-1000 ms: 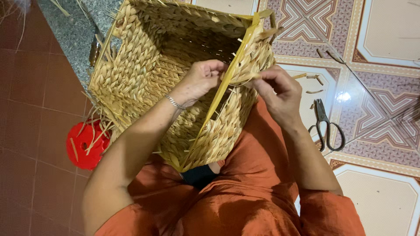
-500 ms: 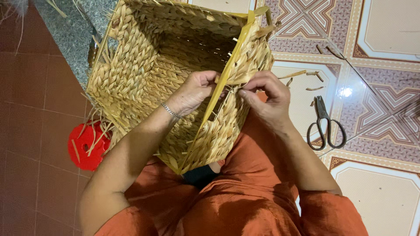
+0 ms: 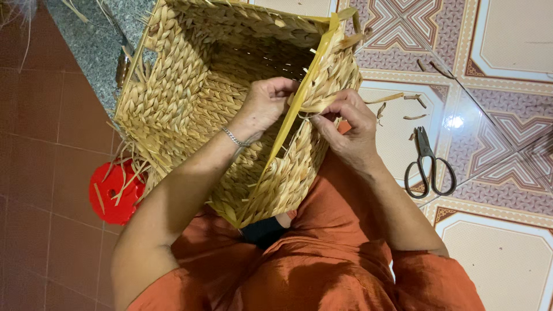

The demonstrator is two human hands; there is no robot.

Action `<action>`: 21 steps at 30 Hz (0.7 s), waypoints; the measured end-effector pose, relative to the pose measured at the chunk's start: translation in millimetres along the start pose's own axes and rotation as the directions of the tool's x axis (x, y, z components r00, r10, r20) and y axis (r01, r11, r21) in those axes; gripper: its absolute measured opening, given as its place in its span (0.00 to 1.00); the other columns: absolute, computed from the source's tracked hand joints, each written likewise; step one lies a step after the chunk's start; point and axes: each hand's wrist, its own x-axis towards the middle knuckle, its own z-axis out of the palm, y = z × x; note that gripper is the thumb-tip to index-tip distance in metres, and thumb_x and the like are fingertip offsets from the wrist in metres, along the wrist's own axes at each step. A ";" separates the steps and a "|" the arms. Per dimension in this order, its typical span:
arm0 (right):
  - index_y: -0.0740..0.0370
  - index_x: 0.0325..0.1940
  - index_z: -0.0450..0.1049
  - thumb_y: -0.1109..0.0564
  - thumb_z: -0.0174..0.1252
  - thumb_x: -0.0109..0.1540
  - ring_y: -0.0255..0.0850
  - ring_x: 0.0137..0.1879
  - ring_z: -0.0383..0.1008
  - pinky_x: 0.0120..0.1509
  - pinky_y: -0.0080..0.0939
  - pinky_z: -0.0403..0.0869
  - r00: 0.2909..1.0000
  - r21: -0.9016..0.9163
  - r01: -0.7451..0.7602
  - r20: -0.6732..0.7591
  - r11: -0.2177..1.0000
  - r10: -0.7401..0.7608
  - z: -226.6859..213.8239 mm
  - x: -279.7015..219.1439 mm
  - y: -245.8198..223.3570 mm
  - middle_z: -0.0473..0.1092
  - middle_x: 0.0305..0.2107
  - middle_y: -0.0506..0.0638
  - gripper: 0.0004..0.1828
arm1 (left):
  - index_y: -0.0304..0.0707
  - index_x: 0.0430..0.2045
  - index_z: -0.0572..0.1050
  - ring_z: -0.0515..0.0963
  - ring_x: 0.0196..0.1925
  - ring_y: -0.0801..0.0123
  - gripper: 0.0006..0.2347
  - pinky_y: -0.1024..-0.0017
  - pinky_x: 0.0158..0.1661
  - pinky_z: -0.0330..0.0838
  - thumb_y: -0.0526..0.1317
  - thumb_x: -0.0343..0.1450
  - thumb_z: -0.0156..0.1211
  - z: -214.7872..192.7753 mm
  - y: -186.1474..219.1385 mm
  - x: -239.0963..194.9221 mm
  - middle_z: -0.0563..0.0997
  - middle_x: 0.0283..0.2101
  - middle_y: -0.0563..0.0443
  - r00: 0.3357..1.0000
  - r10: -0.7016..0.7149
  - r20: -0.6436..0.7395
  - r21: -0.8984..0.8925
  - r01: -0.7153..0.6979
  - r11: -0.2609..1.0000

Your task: The person weaves a rectangular basket using dried palm leaves. They cut and trim the leaves with scissors, then interlace them into the basket's frame, securing the edges and adjusting the weave as needed.

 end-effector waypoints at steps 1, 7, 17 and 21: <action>0.66 0.43 0.77 0.66 0.69 0.62 0.38 0.48 0.73 0.52 0.37 0.73 1.000 0.007 -0.001 0.004 1.000 0.001 0.2 -0.4 0.0 0.71 0.41 0.51 0.08 | 0.36 0.41 0.80 0.82 0.41 0.77 0.09 0.79 0.44 0.79 0.27 0.68 0.65 0.6 -1.3 -1.6 0.84 0.41 0.52 1.000 0.019 0.014 -0.024 -0.019 1.000; 0.68 0.43 0.76 0.67 0.70 0.61 0.40 0.47 0.73 0.52 0.37 0.72 1.000 -0.026 0.001 -0.005 1.000 -0.001 -1.3 -0.7 2.3 0.71 0.40 0.53 0.09 | 0.31 0.37 0.80 0.81 0.38 0.74 0.08 0.77 0.43 0.78 0.22 0.69 0.61 -11.7 -5.6 -16.7 0.84 0.38 0.48 0.981 -0.032 0.191 -0.159 0.063 0.985; 0.66 0.47 0.78 0.65 0.70 0.61 0.42 0.50 0.75 0.54 0.39 0.74 1.000 -0.099 0.016 0.022 0.995 -0.014 -3.4 1.1 -11.9 0.72 0.43 0.55 0.12 | 0.31 0.35 0.79 0.78 0.37 0.79 0.04 0.80 0.39 0.75 0.26 0.70 0.65 -4.5 -14.5 -17.1 0.83 0.36 0.53 0.991 0.023 0.131 -0.118 -0.008 0.993; 0.68 0.48 0.78 0.64 0.72 0.59 0.44 0.50 0.75 0.54 0.40 0.74 0.997 -0.158 0.043 0.070 0.987 -0.033 -8.4 1.5 -16.1 0.72 0.44 0.57 0.15 | 0.33 0.38 0.80 0.80 0.38 0.78 0.06 0.79 0.41 0.77 0.27 0.70 0.64 -4.4 -9.3 -22.1 0.84 0.37 0.53 0.984 -0.036 0.172 -0.184 0.068 0.981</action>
